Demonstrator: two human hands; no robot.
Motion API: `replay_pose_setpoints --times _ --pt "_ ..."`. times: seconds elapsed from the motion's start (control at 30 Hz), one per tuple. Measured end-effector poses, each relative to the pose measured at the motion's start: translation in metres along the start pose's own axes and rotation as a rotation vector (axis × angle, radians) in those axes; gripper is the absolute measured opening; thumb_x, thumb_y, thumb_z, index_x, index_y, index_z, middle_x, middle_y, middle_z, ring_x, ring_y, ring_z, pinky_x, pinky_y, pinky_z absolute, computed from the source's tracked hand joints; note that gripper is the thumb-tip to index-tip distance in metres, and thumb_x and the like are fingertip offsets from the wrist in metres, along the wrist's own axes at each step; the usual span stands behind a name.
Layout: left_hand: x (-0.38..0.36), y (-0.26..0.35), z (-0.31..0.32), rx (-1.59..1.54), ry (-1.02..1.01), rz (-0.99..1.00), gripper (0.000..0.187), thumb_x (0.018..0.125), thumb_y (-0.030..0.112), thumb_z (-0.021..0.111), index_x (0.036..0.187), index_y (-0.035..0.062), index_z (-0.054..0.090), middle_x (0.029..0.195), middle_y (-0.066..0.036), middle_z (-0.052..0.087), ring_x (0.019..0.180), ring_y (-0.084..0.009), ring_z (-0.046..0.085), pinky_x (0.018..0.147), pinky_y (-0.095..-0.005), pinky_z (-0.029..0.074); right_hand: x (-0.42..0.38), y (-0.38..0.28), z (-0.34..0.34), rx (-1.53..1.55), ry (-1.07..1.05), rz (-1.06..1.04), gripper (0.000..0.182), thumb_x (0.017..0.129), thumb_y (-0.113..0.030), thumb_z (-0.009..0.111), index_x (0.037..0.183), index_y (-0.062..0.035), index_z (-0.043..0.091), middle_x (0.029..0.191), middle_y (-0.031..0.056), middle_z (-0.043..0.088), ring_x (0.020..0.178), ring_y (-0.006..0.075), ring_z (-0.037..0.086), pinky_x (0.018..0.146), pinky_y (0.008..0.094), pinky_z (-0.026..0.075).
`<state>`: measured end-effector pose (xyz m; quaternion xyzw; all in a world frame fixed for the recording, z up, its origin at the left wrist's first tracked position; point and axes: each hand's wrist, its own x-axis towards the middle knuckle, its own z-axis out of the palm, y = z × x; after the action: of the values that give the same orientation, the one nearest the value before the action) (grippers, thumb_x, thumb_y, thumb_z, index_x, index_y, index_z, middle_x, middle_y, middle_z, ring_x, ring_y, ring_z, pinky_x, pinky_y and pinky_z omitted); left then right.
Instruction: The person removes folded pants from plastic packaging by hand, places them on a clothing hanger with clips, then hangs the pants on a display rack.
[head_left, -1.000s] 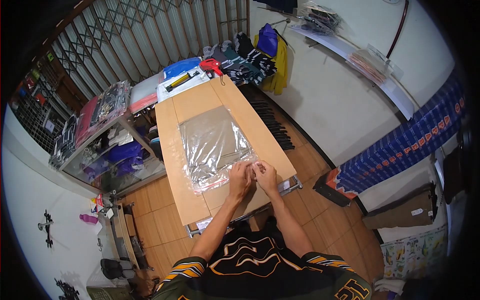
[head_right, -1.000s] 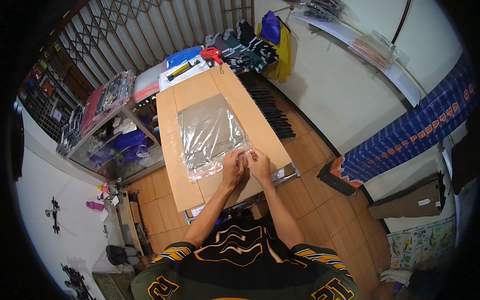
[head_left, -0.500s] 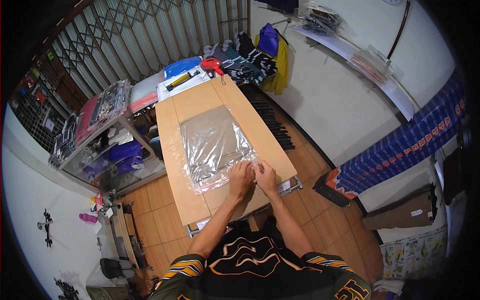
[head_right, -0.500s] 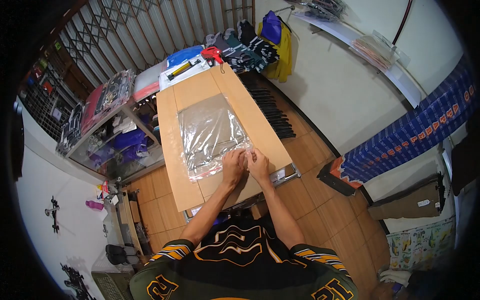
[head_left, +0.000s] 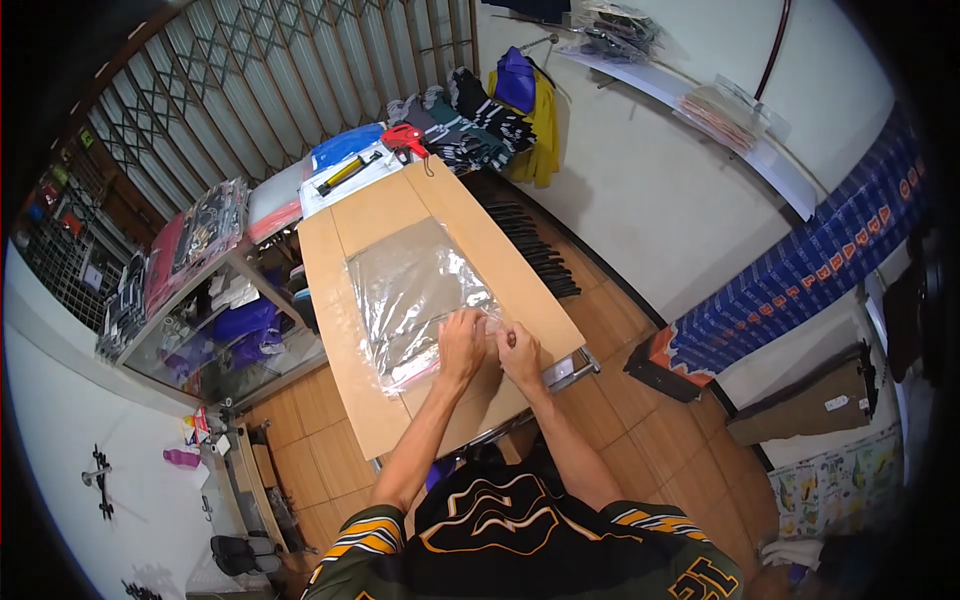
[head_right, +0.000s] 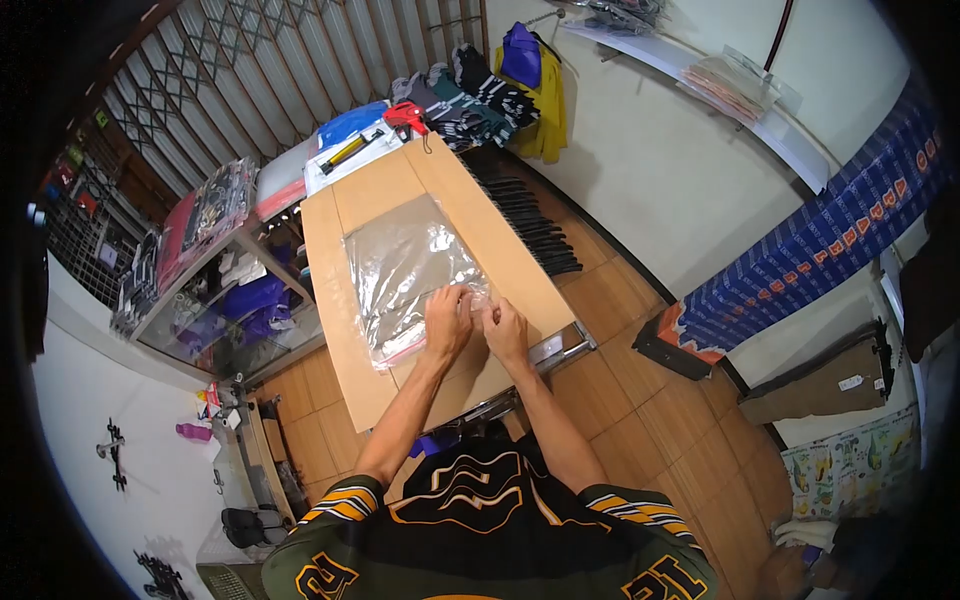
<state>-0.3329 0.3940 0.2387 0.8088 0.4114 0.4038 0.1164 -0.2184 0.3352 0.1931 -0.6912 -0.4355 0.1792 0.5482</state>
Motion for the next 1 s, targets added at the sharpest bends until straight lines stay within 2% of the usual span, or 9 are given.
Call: replay_pose_setpoints --times 0.03,0.17,0.23,0.4,0.5,0.6,0.87,0.93,1.0 --pt "0.002 -0.001 -0.004 -0.037 -0.035 0.028 0.009 0.087 0.011 0.064 0.095 0.0067 0.065 0.091 -0.009 0.064 0.090 -0.0286 0.059 0.076 -0.0412 0.040 0.002 0.000 0.002 -0.074 0.055 -0.102 0.011 0.089 -0.010 0.062 0.085 0.0003 0.059 0.063 0.0094 0.063 0.054 0.0169 0.063 0.054 0.0303 0.050" --pt "-0.010 0.001 -0.021 -0.048 -0.116 0.047 0.014 0.085 0.012 0.066 0.098 0.0076 0.065 0.088 -0.009 0.065 0.089 -0.0285 0.060 0.076 -0.0417 0.040 0.000 -0.008 0.002 0.152 0.035 -0.023 0.015 0.086 -0.008 0.065 0.093 0.0000 0.056 0.065 0.0086 0.064 0.056 0.0162 0.064 0.055 0.0302 0.050" --pt "-0.021 -0.003 -0.023 -0.062 -0.149 0.016 0.016 0.084 0.011 0.067 0.099 0.0075 0.065 0.086 -0.009 0.065 0.087 -0.0285 0.060 0.076 -0.0419 0.040 -0.005 -0.018 -0.002 0.076 -0.028 -0.045 0.028 0.084 -0.012 0.066 0.104 -0.0001 0.050 0.072 0.0116 0.069 0.060 0.0244 0.068 0.059 0.0372 0.052" --pt "-0.026 -0.010 -0.024 -0.081 -0.183 -0.018 0.017 0.083 0.009 0.067 0.100 0.0062 0.063 0.080 -0.011 0.063 0.080 -0.0292 0.060 0.074 -0.0420 0.042 -0.006 -0.016 -0.004 -0.007 -0.084 -0.014 0.036 0.080 -0.010 0.069 0.108 -0.0001 0.048 0.071 0.0102 0.069 0.061 0.0238 0.068 0.059 0.0374 0.052" --pt "-0.011 -0.017 -0.025 -0.093 -0.004 0.005 0.015 0.086 0.005 0.062 0.100 0.0040 0.060 0.092 -0.013 0.065 0.087 -0.0309 0.060 0.076 -0.0411 0.043 -0.005 -0.009 -0.003 0.000 -0.069 -0.002 0.039 0.079 -0.010 0.069 0.109 -0.0002 0.047 0.071 0.0102 0.069 0.061 0.0245 0.068 0.060 0.0382 0.052" --pt "0.009 0.000 -0.050 -0.118 0.033 -0.055 0.013 0.086 0.001 0.060 0.099 0.0021 0.060 0.085 -0.015 0.062 0.082 -0.0324 0.059 0.075 -0.0430 0.045 -0.007 -0.013 -0.003 -0.025 -0.057 0.020 0.042 0.078 -0.011 0.070 0.111 -0.0003 0.046 0.071 0.0101 0.069 0.061 0.0248 0.068 0.060 0.0385 0.051" --pt "-0.048 -0.022 -0.045 0.002 -0.168 -0.039 0.036 0.079 0.014 0.072 0.113 0.0080 0.060 0.098 -0.008 0.064 0.091 -0.0278 0.059 0.080 -0.0398 0.041 -0.008 -0.031 -0.011 -0.016 -0.087 -0.018 0.057 0.076 -0.016 0.075 0.120 -0.0004 0.043 0.071 0.0083 0.071 0.059 0.0242 0.067 0.058 0.0369 0.051" --pt "-0.053 -0.024 -0.049 0.019 -0.197 -0.089 0.033 0.081 0.014 0.071 0.112 0.0079 0.061 0.096 -0.009 0.065 0.090 -0.0270 0.060 0.081 -0.0395 0.041 -0.009 -0.029 -0.009 -0.008 -0.071 -0.038 0.057 0.074 -0.013 0.077 0.119 0.0007 0.044 0.066 0.0072 0.067 0.053 0.0155 0.061 0.055 0.0309 0.048" --pt "-0.053 -0.026 -0.054 -0.042 -0.195 -0.132 0.025 0.084 0.012 0.068 0.108 0.0072 0.062 0.092 -0.011 0.065 0.086 -0.0267 0.060 0.080 -0.0390 0.041 -0.009 -0.025 -0.006 -0.006 -0.083 -0.034 0.057 0.074 -0.012 0.077 0.119 0.0004 0.044 0.066 0.0071 0.067 0.053 0.0150 0.061 0.054 0.0305 0.048"
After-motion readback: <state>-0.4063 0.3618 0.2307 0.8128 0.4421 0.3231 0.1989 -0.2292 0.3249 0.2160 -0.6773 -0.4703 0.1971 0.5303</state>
